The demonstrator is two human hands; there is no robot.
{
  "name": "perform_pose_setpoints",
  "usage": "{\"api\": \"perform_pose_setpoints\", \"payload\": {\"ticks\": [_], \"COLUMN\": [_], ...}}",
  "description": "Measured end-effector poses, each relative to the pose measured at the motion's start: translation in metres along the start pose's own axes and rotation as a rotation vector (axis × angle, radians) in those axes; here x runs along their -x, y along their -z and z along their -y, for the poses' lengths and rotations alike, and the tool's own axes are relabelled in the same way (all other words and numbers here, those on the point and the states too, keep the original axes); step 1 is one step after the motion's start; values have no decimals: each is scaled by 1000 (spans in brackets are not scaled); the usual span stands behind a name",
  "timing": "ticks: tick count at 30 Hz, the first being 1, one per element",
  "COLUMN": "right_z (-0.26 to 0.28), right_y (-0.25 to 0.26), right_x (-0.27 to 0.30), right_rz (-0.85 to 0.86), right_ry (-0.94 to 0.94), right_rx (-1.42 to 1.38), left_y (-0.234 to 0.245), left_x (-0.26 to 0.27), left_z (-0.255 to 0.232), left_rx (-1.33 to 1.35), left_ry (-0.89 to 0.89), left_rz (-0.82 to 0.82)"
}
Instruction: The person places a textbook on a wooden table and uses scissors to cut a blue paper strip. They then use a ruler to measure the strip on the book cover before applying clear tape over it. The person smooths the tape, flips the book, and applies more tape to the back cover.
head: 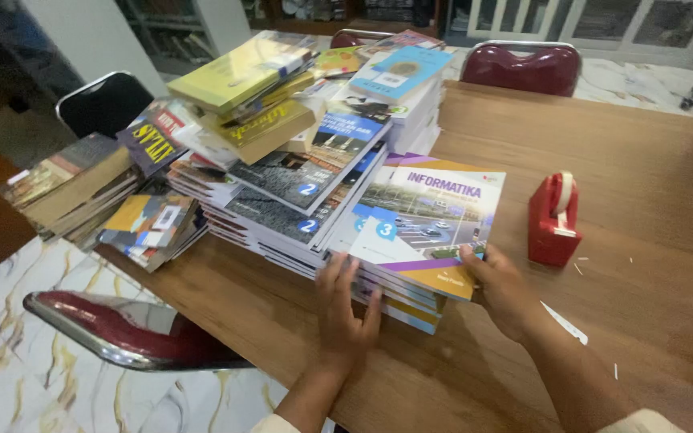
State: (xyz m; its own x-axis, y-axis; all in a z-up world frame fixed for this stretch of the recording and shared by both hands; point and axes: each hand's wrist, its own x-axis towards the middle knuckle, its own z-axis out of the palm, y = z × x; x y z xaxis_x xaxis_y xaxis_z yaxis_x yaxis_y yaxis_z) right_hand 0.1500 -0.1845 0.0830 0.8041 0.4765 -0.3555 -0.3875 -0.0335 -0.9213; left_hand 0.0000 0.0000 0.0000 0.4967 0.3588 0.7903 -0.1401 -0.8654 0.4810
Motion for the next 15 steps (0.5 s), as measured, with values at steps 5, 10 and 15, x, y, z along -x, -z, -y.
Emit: {"api": "perform_pose_setpoints", "payload": {"ticks": [5,10,15], "right_z": [-14,-17,-7], "right_y": [-9,-20,-24], "right_x": [-3,3,-6], "right_rz": [-98,-188,-102], "right_ry": [389,492,451], "right_rx": [53,304,318], "left_y": [6,-5,-11], "left_x": [12,25,28], "left_z": [-3,-6,-2], "left_rx": [46,-45,56], "left_ry": [19,-40,-27], "left_rz": [72,182,152]}}
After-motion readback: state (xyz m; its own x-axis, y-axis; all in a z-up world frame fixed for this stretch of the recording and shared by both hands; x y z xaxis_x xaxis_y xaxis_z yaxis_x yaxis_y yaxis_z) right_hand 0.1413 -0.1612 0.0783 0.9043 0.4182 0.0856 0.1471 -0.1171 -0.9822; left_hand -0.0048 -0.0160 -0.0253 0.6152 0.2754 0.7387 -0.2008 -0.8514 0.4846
